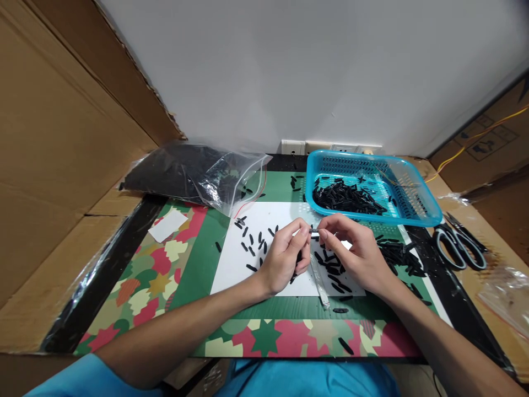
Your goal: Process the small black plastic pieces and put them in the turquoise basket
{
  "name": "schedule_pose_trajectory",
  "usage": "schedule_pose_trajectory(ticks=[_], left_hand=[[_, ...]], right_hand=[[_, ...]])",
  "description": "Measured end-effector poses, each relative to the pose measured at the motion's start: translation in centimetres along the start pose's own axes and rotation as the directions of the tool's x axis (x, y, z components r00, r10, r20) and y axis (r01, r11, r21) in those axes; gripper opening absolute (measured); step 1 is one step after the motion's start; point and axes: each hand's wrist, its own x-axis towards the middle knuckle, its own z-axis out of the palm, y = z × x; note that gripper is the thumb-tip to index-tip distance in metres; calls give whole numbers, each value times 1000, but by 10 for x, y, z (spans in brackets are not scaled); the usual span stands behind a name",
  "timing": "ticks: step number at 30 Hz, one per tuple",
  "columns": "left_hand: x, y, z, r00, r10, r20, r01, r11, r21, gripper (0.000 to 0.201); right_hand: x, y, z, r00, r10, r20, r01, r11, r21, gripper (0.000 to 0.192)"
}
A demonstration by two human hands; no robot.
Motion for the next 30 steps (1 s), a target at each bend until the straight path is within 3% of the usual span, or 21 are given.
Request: schedule_pose_trajectory(ticks=[30], left_hand=[[0,-2,0,1000,16,-22,-15,999,45,42]], right_hand=[[2,6,2,998,39,58,-44,994,99,28]])
